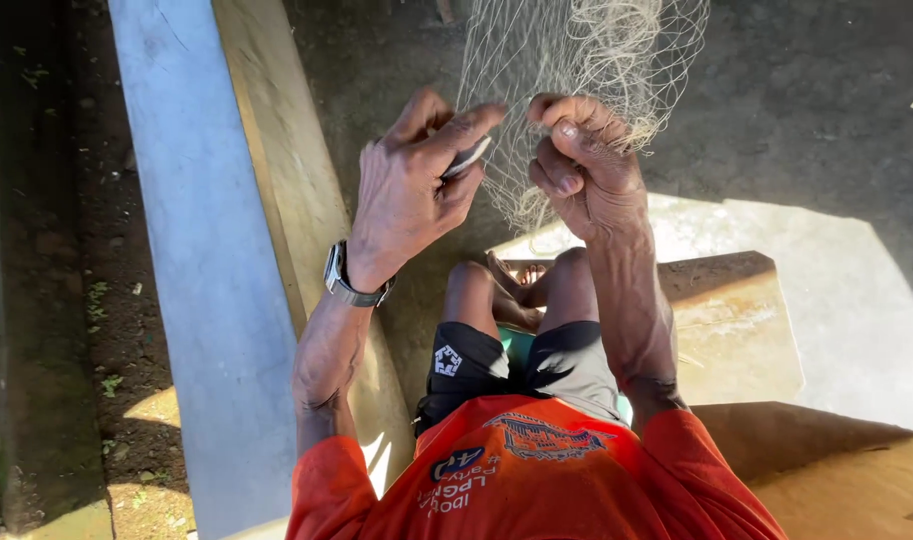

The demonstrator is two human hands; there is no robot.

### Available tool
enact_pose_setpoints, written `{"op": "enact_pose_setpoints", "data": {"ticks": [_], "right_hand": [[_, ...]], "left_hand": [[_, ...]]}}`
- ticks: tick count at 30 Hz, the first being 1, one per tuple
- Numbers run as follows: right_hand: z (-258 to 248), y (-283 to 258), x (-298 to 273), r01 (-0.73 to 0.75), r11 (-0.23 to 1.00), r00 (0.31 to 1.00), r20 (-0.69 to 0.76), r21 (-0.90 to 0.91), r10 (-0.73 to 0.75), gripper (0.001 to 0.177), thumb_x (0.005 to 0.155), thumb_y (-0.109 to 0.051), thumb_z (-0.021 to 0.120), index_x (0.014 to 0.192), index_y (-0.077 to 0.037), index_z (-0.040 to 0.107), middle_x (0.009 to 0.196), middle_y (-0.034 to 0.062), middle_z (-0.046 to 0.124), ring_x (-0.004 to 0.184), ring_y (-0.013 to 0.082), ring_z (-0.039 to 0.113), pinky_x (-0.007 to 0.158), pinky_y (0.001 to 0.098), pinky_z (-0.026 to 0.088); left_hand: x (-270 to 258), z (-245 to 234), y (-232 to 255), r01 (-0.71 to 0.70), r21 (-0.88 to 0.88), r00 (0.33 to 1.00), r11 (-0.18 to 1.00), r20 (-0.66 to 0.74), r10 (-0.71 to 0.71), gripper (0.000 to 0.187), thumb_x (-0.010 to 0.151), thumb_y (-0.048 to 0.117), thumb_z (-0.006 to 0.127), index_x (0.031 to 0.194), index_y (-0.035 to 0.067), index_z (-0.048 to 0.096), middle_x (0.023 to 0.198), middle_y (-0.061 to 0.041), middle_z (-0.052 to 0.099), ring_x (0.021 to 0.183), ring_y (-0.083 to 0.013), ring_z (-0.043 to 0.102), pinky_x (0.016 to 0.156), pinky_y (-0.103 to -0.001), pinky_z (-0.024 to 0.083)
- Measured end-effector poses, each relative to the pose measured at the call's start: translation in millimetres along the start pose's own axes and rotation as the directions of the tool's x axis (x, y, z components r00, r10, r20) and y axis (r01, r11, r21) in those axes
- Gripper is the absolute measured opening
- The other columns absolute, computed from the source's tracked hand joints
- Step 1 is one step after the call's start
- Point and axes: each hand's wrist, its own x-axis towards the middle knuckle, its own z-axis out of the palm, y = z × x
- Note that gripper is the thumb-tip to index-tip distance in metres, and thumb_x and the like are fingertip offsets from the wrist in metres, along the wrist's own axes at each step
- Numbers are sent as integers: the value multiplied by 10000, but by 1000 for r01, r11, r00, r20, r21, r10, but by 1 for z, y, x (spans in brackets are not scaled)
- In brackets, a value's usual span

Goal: Repairing a fishing net by weaving twine through the mesh with a shuttle

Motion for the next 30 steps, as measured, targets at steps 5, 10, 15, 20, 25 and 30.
{"op": "enact_pose_setpoints", "data": {"ticks": [5, 10, 15, 20, 25, 30], "right_hand": [[9, 10, 5, 101, 983, 991, -67, -156, -113, 121, 942, -34, 600, 1021, 56, 618, 1061, 169, 620, 453, 31, 467, 457, 151, 393], [3, 25, 10, 205, 906, 960, -105, -370, -260, 170, 933, 11, 583, 1065, 115, 607, 915, 209, 643, 441, 66, 566, 397, 143, 415], [26, 18, 13, 174, 923, 951, -186, -344, -248, 251, 921, -92, 628, 1077, 106, 621, 897, 216, 650, 396, 47, 535, 373, 144, 430], [11, 25, 15, 175, 936, 946, -213, -307, -247, 202, 941, -76, 599, 1029, 105, 610, 789, 191, 601, 344, 67, 484, 342, 148, 401], [19, 14, 14, 164, 944, 931, -273, -286, -244, 220, 942, -114, 605, 1001, 98, 594, 744, 193, 616, 339, 120, 526, 318, 156, 426], [6, 7, 16, 174, 940, 909, -319, -295, -268, 242, 956, -201, 575, 1017, 33, 563, 872, 194, 671, 487, 186, 657, 427, 196, 573]], "left_hand": [[-6, -2, -8, -15, -246, 995, 969, -95, -8, 373, 810, -102, 545, 1059, 126, 706, 826, -39, 486, 622, -161, 503, 557, -264, 429], [-11, -7, -21, 31, -395, 987, 918, -133, -91, 359, 860, -50, 529, 1071, 153, 737, 748, -73, 494, 553, -183, 505, 531, -255, 428], [-10, -16, -17, 62, -446, 984, 893, -123, -130, 183, 934, 140, 599, 1061, 145, 730, 770, -60, 523, 592, -132, 489, 532, -258, 411], [0, 3, -19, 40, -252, 921, 967, -365, -134, 128, 878, 126, 756, 782, 105, 675, 618, -36, 487, 464, -162, 512, 471, -235, 411], [7, 9, -13, 106, -55, 858, 993, -500, -120, 299, 789, 174, 864, 735, 118, 575, 627, -50, 487, 501, -235, 568, 485, -259, 442], [4, 14, -11, 171, -65, 891, 983, -416, -183, 239, 814, 118, 796, 847, 161, 562, 680, -60, 470, 564, -319, 593, 480, -372, 476]]}}
